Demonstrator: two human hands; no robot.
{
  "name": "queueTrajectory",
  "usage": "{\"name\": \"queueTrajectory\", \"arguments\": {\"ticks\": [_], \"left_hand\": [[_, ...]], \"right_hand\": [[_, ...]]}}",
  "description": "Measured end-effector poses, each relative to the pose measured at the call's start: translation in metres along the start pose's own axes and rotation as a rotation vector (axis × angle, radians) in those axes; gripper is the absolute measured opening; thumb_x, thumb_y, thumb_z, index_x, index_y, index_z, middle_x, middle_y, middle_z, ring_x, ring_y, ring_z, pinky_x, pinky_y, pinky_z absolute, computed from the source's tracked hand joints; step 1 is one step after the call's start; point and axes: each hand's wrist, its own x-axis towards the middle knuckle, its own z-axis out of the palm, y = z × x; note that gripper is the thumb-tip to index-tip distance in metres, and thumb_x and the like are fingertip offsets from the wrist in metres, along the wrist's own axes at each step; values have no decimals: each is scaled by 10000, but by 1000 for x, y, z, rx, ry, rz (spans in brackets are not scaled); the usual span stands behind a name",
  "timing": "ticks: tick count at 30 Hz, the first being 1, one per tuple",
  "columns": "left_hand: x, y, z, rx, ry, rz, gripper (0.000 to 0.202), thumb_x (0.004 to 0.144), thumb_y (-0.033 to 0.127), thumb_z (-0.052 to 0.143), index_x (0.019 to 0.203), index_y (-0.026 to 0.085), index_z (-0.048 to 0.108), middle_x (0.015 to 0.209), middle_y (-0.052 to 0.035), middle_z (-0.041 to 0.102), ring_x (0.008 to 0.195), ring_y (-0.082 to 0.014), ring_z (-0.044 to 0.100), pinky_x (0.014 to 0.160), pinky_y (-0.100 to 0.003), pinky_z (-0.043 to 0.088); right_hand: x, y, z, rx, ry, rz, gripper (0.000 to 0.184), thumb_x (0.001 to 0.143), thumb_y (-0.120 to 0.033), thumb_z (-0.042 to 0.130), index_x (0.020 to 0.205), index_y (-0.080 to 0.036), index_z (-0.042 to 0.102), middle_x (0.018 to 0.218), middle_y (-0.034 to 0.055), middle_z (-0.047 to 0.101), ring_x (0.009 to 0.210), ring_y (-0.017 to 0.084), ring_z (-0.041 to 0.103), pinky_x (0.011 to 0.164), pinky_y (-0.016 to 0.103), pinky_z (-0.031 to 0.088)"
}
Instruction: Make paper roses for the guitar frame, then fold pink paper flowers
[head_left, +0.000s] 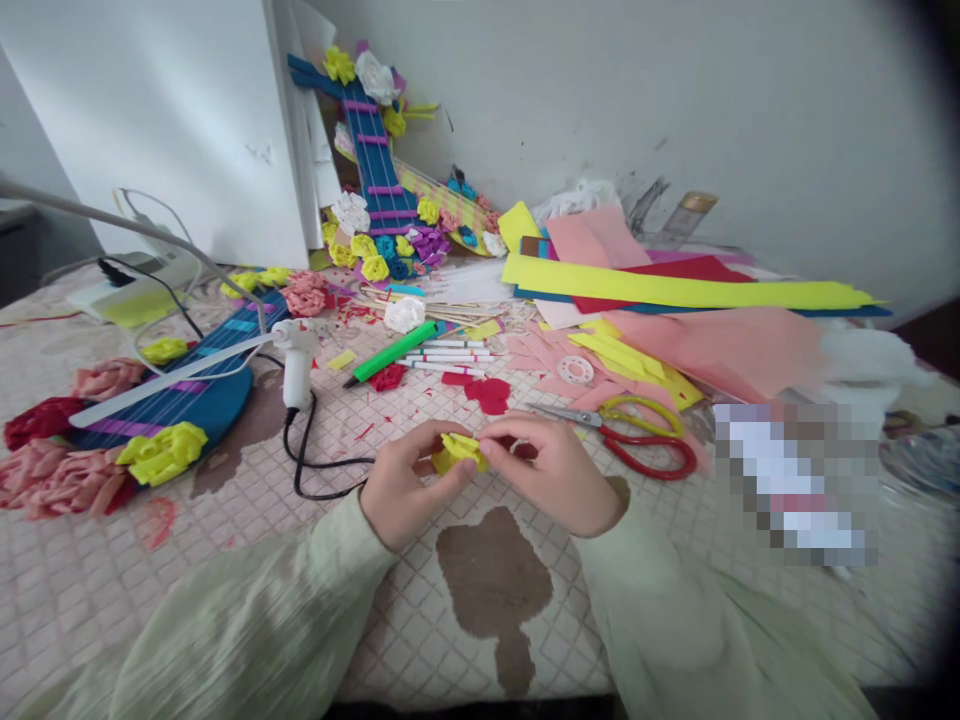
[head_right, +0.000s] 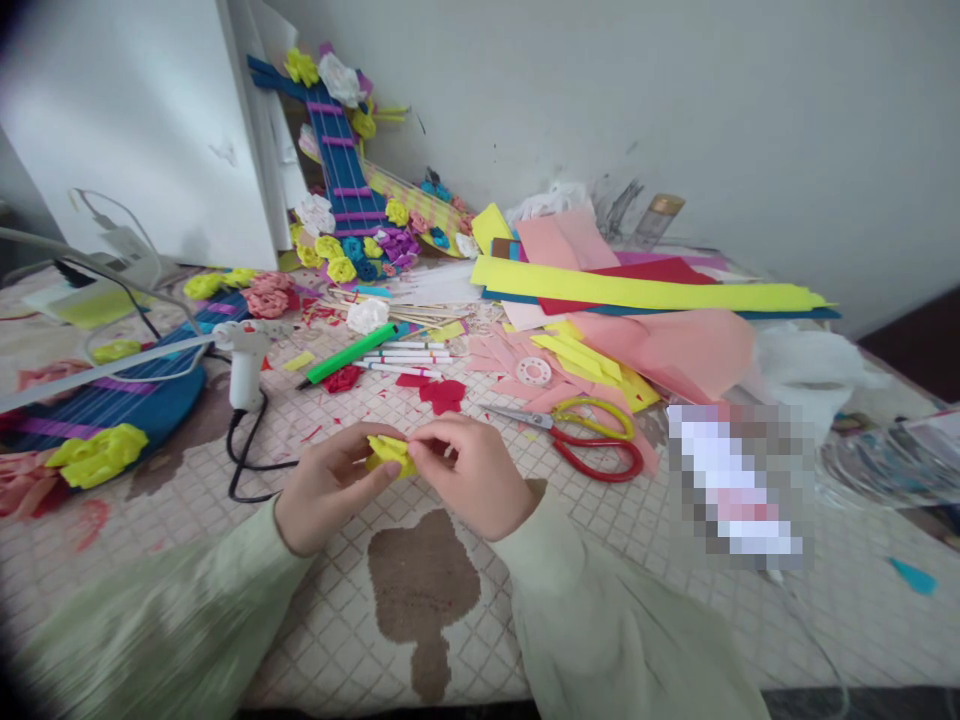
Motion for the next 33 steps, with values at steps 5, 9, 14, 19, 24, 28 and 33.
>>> {"name": "queueTrajectory", "arguments": {"ticks": [5,9,14,19,24,28,33], "left_hand": [[-1,0,2,16,14,-30,251,691,283,588,899,150,539,803,-52,603,735,-148,580,652,-275,505],[-1,-4,2,30,35,-9,244,707,295,578,900,153,532,786,-48,593,723,-145,572,650,-283,504],[-1,-8,2,96,33,80,226,730,274,562,922,159,526,806,-44,596,743,-143,575,655,-267,496],[-3,-6,2,255,60,178,208,735,243,553,925,159,540,837,-54,615,728,-142,581,658,-264,490],[-4,-3,2,337,89,258,193,732,217,554,916,158,544,860,-62,616,772,-149,579,700,-270,485],[-4,-3,3,249,72,206,212,737,232,558,933,156,533,863,-61,608,747,-145,578,680,-272,490],[-3,-1,4,5,60,126,234,732,251,572,936,153,515,859,-61,596,767,-146,575,684,-264,488]], "right_hand": [[1,-2,1,-12,43,4,125,762,-130,506,760,-176,623,775,22,624,698,128,572,577,231,450],[1,-5,4,-25,75,8,107,731,-108,522,733,-165,613,745,25,614,664,125,563,547,225,437],[0,-3,5,43,78,53,91,716,-131,535,749,-171,610,771,31,628,684,133,570,550,230,450],[0,-3,2,121,29,131,57,702,-155,552,733,-168,598,756,25,632,669,133,563,576,244,455],[0,-7,2,156,-7,157,42,704,-144,536,719,-164,570,707,9,593,642,121,540,580,236,451],[-1,-11,3,156,40,142,44,710,-133,527,725,-163,555,687,7,569,616,114,520,566,232,446],[-2,-12,3,137,113,116,60,714,-136,527,748,-171,564,705,7,563,622,114,522,559,228,441]]}}
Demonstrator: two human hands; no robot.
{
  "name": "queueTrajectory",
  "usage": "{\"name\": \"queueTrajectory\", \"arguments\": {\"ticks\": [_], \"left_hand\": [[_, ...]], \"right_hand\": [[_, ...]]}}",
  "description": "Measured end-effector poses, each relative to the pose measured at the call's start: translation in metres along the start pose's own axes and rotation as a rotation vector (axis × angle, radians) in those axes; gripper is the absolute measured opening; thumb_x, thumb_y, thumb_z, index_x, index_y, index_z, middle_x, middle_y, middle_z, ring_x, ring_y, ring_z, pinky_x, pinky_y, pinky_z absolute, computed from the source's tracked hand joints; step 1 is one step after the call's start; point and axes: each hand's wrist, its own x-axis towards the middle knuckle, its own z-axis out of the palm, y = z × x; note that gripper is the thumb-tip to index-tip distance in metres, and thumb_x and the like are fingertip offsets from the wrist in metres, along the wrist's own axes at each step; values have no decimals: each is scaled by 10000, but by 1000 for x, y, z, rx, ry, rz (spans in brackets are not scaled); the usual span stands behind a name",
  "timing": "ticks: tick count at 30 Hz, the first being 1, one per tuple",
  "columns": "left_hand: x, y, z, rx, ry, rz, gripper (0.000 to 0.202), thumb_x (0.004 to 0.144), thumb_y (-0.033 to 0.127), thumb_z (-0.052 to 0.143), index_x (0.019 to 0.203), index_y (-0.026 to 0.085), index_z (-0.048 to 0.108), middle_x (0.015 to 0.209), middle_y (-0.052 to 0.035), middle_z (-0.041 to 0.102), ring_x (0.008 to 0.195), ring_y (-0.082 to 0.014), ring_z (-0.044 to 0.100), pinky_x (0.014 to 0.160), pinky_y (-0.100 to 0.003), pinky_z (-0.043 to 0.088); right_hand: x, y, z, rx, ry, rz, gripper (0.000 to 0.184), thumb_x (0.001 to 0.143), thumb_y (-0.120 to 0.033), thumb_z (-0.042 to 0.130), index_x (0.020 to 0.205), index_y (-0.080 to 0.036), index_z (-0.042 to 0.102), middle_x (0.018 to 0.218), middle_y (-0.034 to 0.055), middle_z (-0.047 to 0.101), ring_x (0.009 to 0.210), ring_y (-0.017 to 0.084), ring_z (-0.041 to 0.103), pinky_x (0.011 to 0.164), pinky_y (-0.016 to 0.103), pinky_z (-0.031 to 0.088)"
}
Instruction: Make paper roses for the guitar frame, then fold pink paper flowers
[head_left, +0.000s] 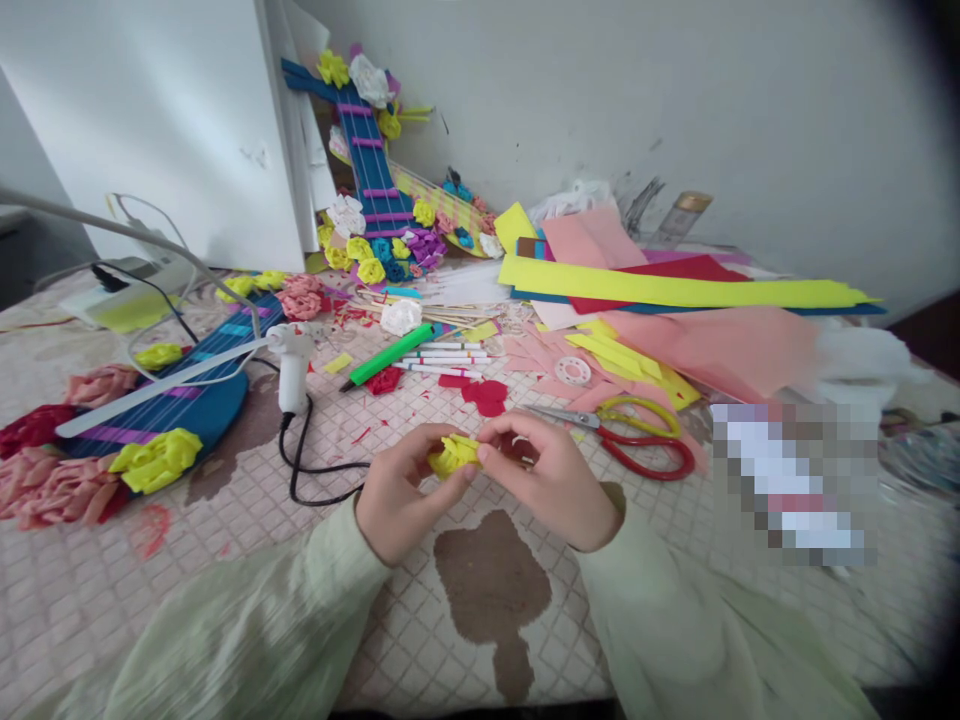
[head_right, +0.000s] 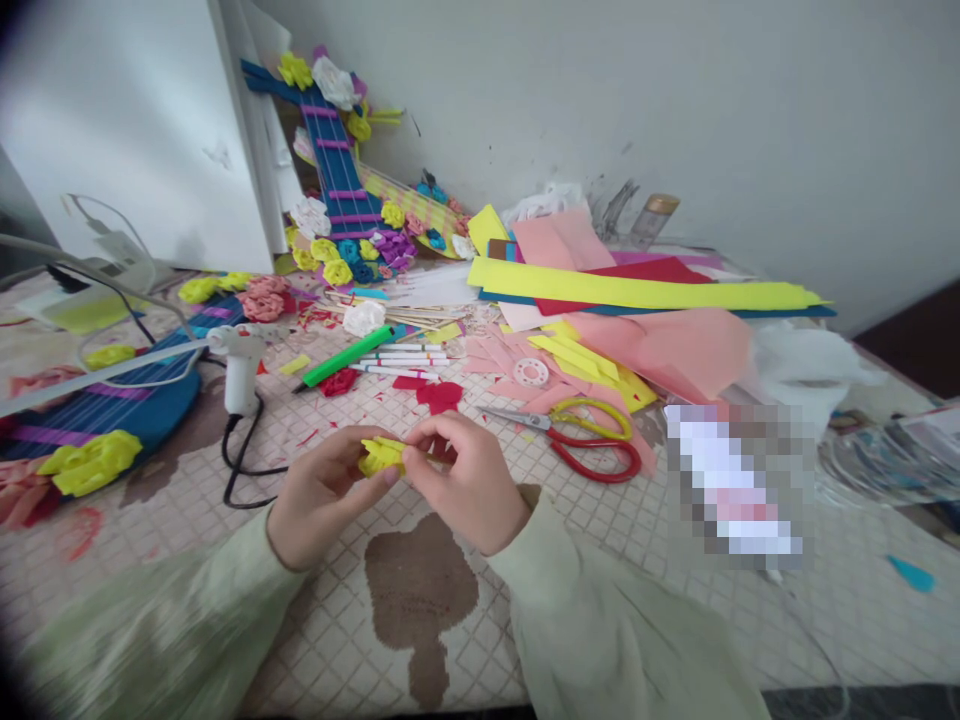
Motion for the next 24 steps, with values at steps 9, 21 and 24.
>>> {"name": "queueTrajectory", "arguments": {"ticks": [9,21,24], "left_hand": [[1,1,1,-222,78,-122,228,686,222,627,873,144,523,787,-38,633,723,-128,601,662,-229,493],[3,2,0,-144,-8,-85,222,718,220,590,921,138,555,839,-56,613,760,-137,577,673,-236,477],[5,1,-1,-115,8,-57,150,724,212,581,852,133,586,812,-54,623,737,-139,580,656,-235,476]], "right_hand": [[0,0,0,-48,20,-25,59,724,-128,521,742,-164,564,710,4,561,631,110,516,563,223,424],[-1,3,1,-91,21,-82,70,722,-103,519,746,-148,566,709,11,548,625,101,513,568,209,423],[-2,5,3,-103,35,-96,76,723,-100,518,754,-152,564,712,7,552,634,102,515,580,211,422]]}}
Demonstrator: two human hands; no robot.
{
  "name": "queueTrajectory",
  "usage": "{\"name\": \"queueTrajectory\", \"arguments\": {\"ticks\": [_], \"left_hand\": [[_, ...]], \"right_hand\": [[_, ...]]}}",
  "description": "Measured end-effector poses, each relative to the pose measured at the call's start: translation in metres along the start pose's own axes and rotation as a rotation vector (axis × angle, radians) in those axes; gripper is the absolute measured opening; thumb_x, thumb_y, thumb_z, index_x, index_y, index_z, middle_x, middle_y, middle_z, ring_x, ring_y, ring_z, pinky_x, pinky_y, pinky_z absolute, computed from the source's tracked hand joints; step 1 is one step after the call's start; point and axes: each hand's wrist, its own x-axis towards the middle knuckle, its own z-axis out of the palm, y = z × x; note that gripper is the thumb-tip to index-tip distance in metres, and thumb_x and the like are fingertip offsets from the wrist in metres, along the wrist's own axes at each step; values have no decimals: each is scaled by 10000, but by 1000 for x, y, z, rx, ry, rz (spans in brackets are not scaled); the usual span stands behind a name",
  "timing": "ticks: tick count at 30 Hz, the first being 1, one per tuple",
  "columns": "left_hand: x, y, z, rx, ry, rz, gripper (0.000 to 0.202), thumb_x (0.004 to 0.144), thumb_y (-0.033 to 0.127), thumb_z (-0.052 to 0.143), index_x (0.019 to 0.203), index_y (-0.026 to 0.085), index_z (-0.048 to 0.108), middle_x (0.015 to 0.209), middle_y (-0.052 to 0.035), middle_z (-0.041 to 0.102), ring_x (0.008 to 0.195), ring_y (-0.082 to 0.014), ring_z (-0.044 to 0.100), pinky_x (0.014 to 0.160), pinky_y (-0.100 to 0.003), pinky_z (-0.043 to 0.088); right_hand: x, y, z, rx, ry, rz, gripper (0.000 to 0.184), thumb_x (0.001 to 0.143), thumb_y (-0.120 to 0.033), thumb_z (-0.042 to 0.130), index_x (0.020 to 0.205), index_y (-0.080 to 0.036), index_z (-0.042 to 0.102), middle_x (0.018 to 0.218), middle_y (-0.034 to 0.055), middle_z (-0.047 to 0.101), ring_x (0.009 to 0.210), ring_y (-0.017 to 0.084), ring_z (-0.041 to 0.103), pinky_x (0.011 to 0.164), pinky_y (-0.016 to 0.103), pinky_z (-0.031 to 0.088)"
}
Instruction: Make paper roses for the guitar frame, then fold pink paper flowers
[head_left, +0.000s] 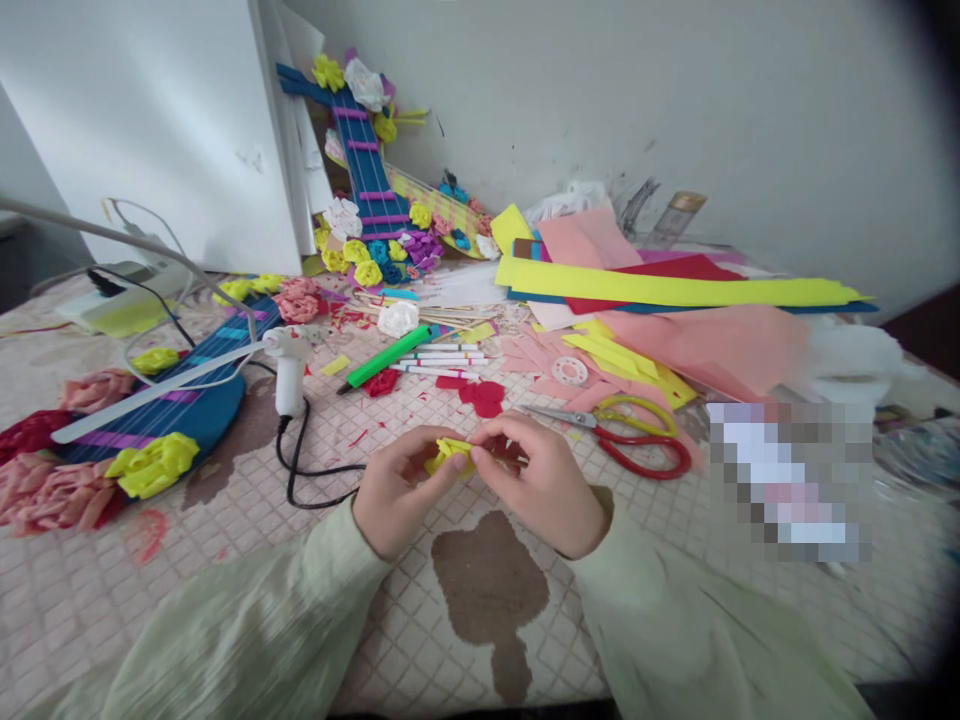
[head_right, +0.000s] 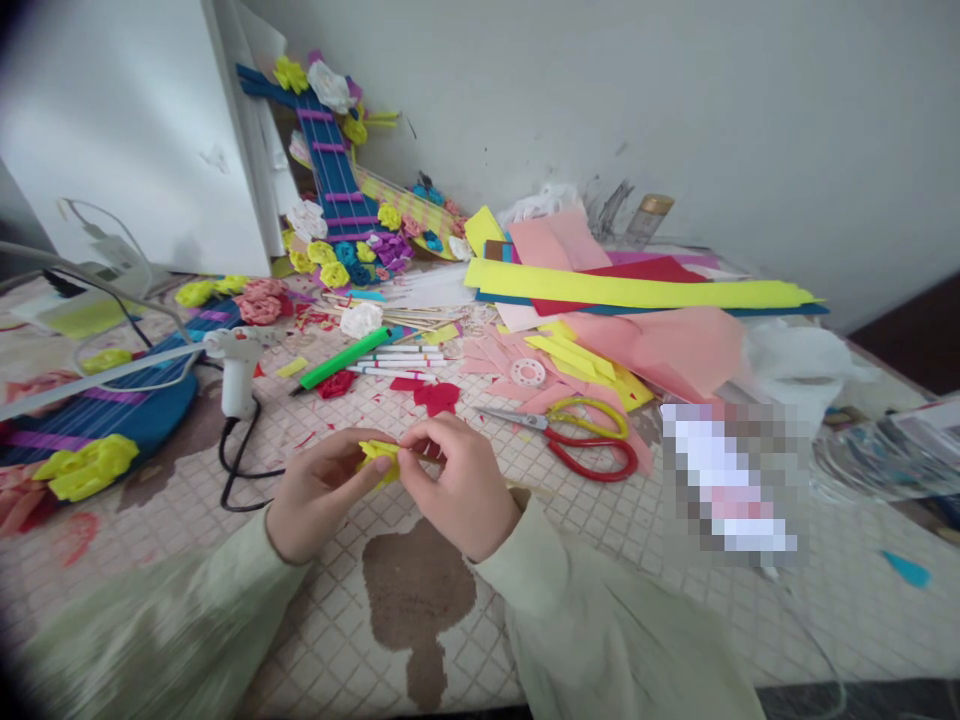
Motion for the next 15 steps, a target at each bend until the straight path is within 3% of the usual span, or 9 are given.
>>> {"name": "queueTrajectory", "arguments": {"ticks": [7,15], "left_hand": [[0,-4,-1,41,-26,12,171,737,216,568,889,138,577,834,-59,618,769,-156,583,682,-259,473],[1,1,-1,25,-31,-17,160,743,249,560,855,137,583,804,-45,621,734,-128,577,651,-213,472]], "right_hand": [[0,0,-1,-12,-20,-8,84,728,-98,515,761,-163,555,723,0,556,653,105,521,606,218,424],[2,2,-2,-32,-57,-7,101,721,-75,515,752,-159,561,711,-1,555,657,103,517,604,216,415]]}}
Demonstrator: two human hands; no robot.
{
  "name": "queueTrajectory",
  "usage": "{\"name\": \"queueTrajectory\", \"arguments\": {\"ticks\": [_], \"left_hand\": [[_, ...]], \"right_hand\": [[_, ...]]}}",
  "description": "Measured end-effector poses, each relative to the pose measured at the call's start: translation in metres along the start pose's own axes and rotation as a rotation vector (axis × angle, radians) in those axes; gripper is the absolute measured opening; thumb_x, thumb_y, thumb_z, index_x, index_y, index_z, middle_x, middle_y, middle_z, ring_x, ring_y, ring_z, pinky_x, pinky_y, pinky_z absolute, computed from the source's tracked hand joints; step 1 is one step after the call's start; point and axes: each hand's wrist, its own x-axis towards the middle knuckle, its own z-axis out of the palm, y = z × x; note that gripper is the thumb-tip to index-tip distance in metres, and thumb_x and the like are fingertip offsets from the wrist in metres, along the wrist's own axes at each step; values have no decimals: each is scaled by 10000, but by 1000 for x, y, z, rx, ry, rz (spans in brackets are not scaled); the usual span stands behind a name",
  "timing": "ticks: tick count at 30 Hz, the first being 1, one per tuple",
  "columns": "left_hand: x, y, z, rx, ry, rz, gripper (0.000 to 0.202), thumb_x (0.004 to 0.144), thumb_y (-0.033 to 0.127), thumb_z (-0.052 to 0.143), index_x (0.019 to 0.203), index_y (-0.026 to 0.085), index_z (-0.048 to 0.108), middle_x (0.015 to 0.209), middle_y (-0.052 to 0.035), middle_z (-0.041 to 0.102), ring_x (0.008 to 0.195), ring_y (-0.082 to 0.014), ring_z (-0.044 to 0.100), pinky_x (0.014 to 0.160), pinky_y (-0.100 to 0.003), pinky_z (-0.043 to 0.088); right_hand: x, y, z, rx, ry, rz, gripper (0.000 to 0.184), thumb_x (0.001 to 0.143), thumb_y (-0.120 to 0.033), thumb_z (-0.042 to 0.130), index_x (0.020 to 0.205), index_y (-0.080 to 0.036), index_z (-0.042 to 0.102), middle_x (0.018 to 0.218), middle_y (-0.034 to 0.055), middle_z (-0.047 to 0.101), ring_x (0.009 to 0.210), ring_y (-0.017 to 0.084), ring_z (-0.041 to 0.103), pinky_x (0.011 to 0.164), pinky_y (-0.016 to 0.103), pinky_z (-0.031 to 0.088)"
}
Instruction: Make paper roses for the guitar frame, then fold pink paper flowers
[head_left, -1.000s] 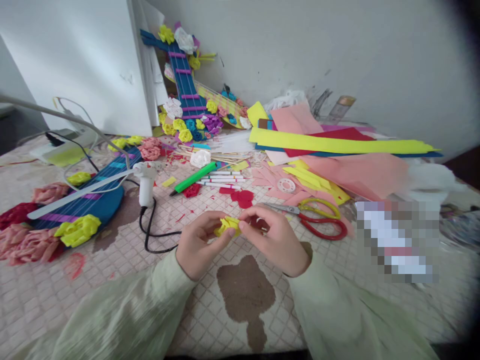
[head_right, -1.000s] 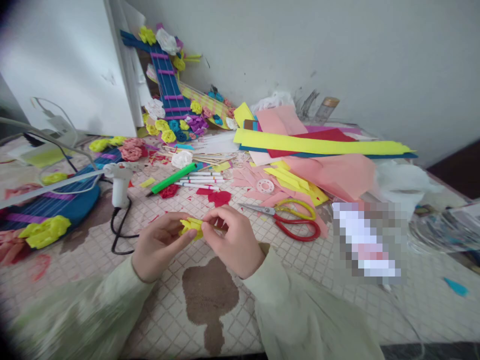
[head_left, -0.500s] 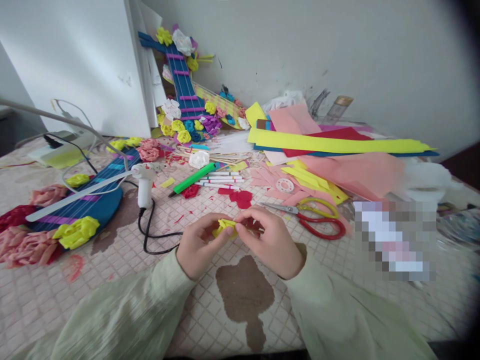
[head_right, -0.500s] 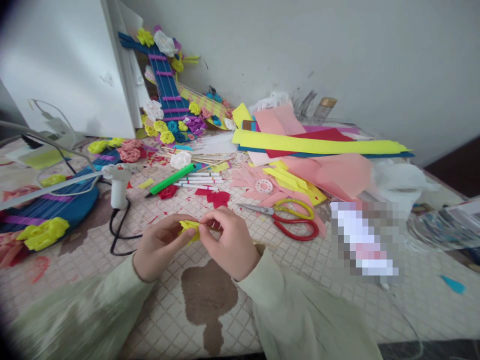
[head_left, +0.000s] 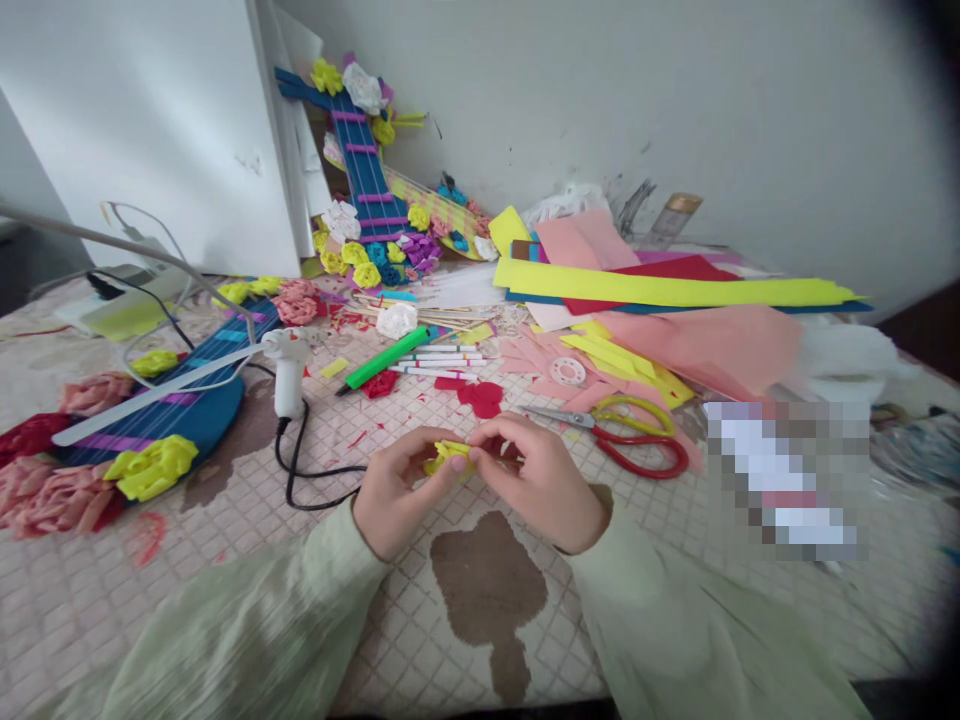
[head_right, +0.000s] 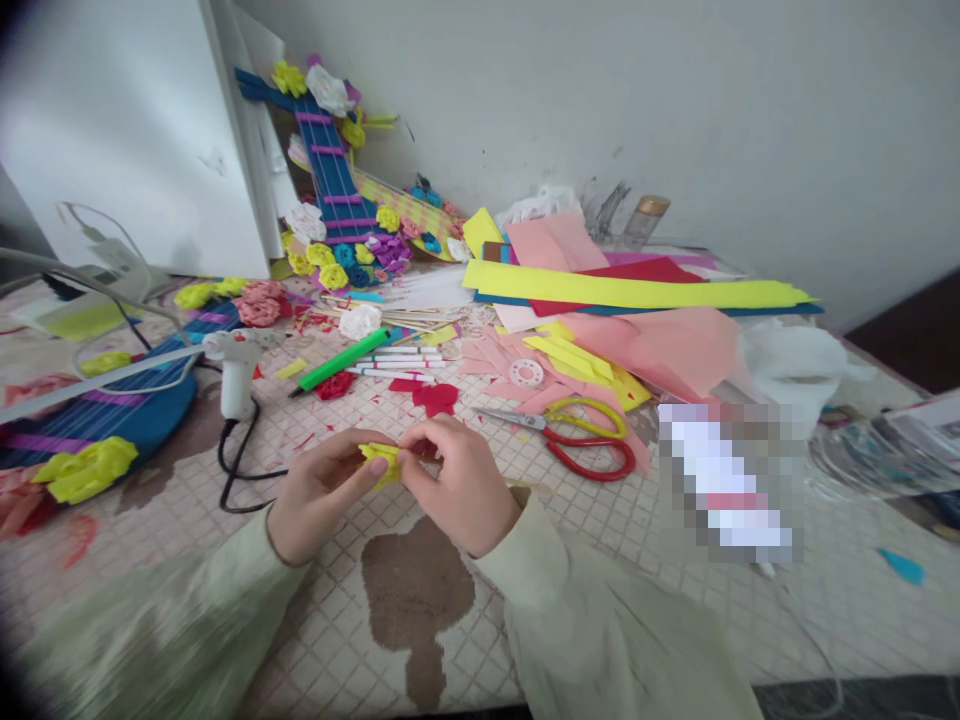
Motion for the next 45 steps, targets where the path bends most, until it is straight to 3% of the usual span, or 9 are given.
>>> {"name": "queueTrajectory", "arguments": {"ticks": [9,16,28,35,45], "left_hand": [[0,-4,-2,93,19,41,133,749,223,534,814,129,602,766,-46,623,685,-119,575,612,-204,473],[1,-1,-3,78,59,32,135,742,231,535,800,123,592,753,-56,625,654,-121,571,560,-204,462],[3,3,-2,40,68,-34,141,715,253,556,770,126,586,697,-39,605,605,-114,558,546,-205,460],[1,-3,-3,93,31,-16,162,737,255,541,813,121,594,748,-54,616,639,-118,558,572,-210,457],[3,3,-1,-23,152,-84,148,688,260,581,748,126,590,650,-17,580,548,-89,516,492,-184,428]], "right_hand": [[0,0,0,47,-28,-2,93,715,-91,531,743,-158,589,715,0,577,605,87,514,542,195,419],[3,2,-9,52,-113,11,157,734,-129,531,853,-176,623,786,21,621,676,112,572,567,211,460],[4,5,-6,27,-24,-49,121,701,-97,615,792,-175,629,719,7,598,623,106,553,555,215,449],[4,7,-4,103,-42,13,103,707,-121,618,799,-168,626,720,11,617,626,107,577,586,215,486],[5,6,-16,-16,-94,-13,132,734,-131,573,848,-175,623,782,23,634,650,112,581,574,216,475]]}}
